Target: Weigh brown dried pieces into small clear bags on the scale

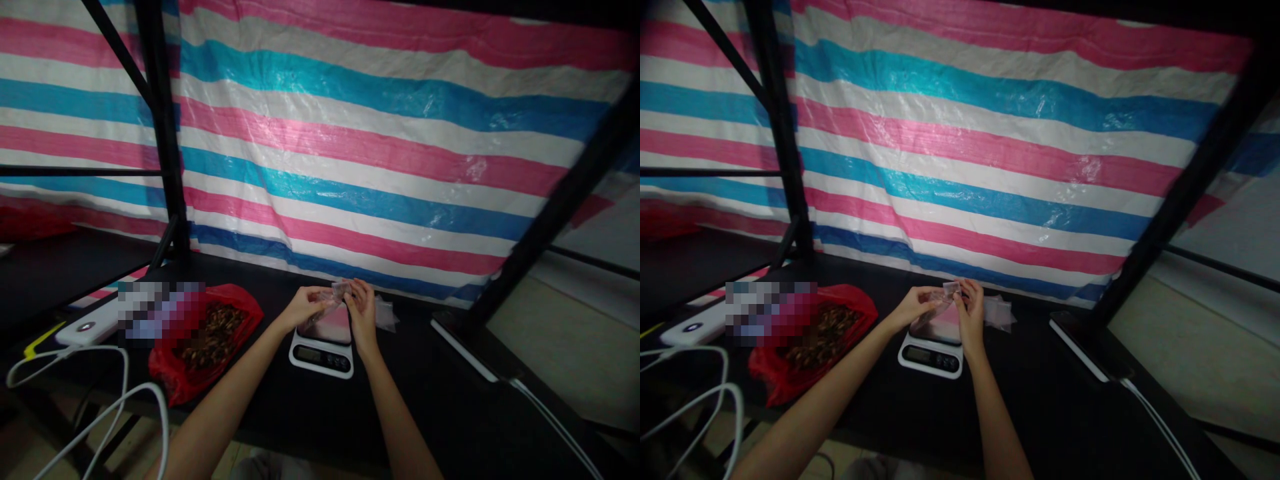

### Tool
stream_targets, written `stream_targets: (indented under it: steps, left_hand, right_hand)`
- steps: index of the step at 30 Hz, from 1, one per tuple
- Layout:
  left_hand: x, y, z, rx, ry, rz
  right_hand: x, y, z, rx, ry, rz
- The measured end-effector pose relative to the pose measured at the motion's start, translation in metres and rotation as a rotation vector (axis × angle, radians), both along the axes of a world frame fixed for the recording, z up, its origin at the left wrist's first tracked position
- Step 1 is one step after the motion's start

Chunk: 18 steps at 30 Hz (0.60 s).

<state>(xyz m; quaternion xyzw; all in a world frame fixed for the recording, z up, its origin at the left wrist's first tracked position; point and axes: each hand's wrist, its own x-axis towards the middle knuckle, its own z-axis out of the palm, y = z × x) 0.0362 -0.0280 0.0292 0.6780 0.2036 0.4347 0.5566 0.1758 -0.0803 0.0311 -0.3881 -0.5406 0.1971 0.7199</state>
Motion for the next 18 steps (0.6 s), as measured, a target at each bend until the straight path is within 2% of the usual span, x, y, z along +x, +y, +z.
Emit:
stream_targets:
  steps: [7, 14, 18]
  left_hand:
    - [0.0003, 0.0019, -0.0039, 0.016, 0.013, 0.018]
    - [-0.0033, -0.0017, 0.0009, 0.04, 0.06, 0.037]
    - [-0.0065, -0.0003, 0.0021, 0.181, 0.147, 0.125]
  right_hand:
    - [-0.0022, -0.0052, 0.0049, 0.023, -0.034, 0.014]
    - [-0.0042, -0.0044, 0.003, 0.025, -0.009, 0.005]
    - [-0.0004, -0.001, -0.0017, 0.011, 0.05, -0.014]
